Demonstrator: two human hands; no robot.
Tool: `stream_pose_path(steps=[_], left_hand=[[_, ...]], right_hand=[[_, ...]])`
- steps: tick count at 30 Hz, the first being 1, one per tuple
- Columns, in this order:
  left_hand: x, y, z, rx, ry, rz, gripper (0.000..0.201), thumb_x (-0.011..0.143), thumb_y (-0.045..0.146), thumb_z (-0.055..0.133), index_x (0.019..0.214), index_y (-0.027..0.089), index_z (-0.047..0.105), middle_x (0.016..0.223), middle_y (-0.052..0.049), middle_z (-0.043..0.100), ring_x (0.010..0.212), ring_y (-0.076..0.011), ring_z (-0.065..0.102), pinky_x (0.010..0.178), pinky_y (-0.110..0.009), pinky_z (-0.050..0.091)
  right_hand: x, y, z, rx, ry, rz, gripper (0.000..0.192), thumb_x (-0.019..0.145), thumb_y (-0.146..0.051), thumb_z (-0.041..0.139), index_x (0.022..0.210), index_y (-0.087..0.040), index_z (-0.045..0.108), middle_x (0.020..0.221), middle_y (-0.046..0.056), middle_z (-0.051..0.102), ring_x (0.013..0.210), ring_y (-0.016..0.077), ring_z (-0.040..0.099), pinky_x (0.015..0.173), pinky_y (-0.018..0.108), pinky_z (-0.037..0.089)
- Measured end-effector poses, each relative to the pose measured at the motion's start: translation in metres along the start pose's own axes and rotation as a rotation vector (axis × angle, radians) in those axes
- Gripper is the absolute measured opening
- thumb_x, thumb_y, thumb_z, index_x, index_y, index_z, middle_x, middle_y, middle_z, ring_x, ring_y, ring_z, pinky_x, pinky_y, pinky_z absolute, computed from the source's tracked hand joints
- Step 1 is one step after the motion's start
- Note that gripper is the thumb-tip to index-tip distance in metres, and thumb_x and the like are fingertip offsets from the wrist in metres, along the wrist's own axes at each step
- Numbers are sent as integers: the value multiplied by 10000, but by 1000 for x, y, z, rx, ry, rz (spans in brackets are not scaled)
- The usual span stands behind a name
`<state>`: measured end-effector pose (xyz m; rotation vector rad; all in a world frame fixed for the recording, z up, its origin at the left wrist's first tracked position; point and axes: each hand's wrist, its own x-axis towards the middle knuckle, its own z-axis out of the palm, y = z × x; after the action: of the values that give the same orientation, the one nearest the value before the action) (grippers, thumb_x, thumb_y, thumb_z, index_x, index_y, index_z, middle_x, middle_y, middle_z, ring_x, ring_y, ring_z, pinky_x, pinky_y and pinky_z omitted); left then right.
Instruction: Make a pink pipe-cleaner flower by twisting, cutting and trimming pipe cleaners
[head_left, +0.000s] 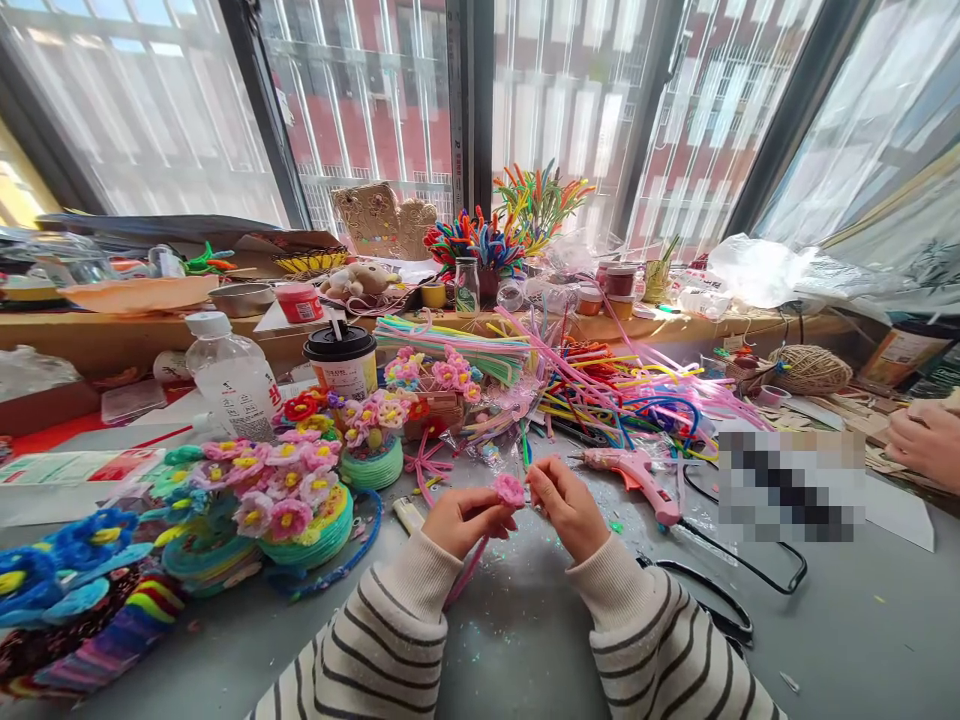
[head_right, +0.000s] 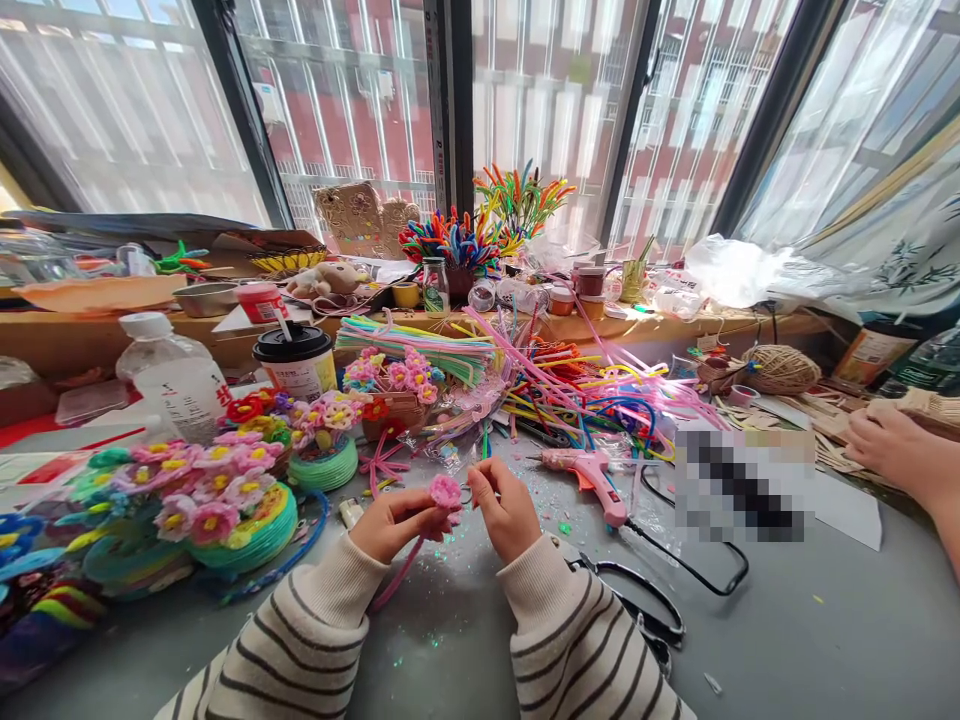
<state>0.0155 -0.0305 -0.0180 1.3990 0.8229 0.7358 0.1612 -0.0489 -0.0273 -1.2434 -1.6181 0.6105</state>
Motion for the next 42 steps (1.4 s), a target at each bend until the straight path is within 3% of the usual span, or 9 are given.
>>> stream_pose_path(steps=[3,8,11,15,25,32,37,40,42], left_hand=[[0,0,0,-4,4,-14,299,563,351,569,719,100,613,563,-34,573,527,-117,523,558,-255,428],[4,-5,0,2,122,-22,338,542,397,565,677,90,608,504,-18,542,479,-99,492,499,-229,405],[5,-7,1,9,150,-3,342,544,407,556,646,84,604,487,-15,535,462,-95,486,485,-223,395],[4,-5,2,5,169,-4,324,546,397,557,629,86,600,484,-12,535,459,-96,485,485,-222,391],[5,-5,1,14,182,-9,320,537,396,565,619,89,604,474,-12,534,448,-94,473,476,-223,387],[5,-6,2,12,180,-20,312,547,383,560,629,85,601,477,-12,537,456,-93,479,463,-214,384],[5,-7,-2,3,134,-34,304,569,372,550,661,86,596,504,-13,548,468,-90,487,477,-213,391],[6,-9,-3,-25,113,-37,299,574,362,553,686,87,587,524,-17,559,454,-83,487,482,-214,397],[5,-8,-2,-45,105,-13,300,579,350,555,717,84,584,543,-26,571,449,-84,492,474,-212,399]], right_hand=[[-1,2,-9,-217,31,-53,302,794,-307,295,591,-163,468,516,-11,451,485,96,422,467,205,324],[-21,33,-55,-602,287,-146,207,739,-293,372,670,-165,518,642,46,536,624,163,479,580,274,377],[-43,56,-88,-818,479,-98,213,709,-266,377,802,-162,539,760,70,567,718,198,501,655,312,383],[-66,71,-111,-1025,554,-30,371,638,-102,283,905,-166,532,870,69,565,820,204,506,677,309,399],[-68,85,-102,-1154,387,-1,348,654,-132,293,854,-196,571,871,56,585,739,182,536,634,291,418],[-58,88,-110,-1252,139,-27,284,620,-135,370,798,-207,578,807,61,592,689,188,538,555,281,396],[-54,67,-85,-1179,258,-147,386,626,-109,355,989,-151,481,1007,95,514,886,225,469,726,347,354],[-52,42,-62,-965,227,-200,238,715,-193,358,901,-156,502,854,86,553,801,204,489,692,326,365],[-48,24,-48,-787,161,-174,188,753,-239,346,712,-164,513,697,61,544,686,174,495,624,293,377]])
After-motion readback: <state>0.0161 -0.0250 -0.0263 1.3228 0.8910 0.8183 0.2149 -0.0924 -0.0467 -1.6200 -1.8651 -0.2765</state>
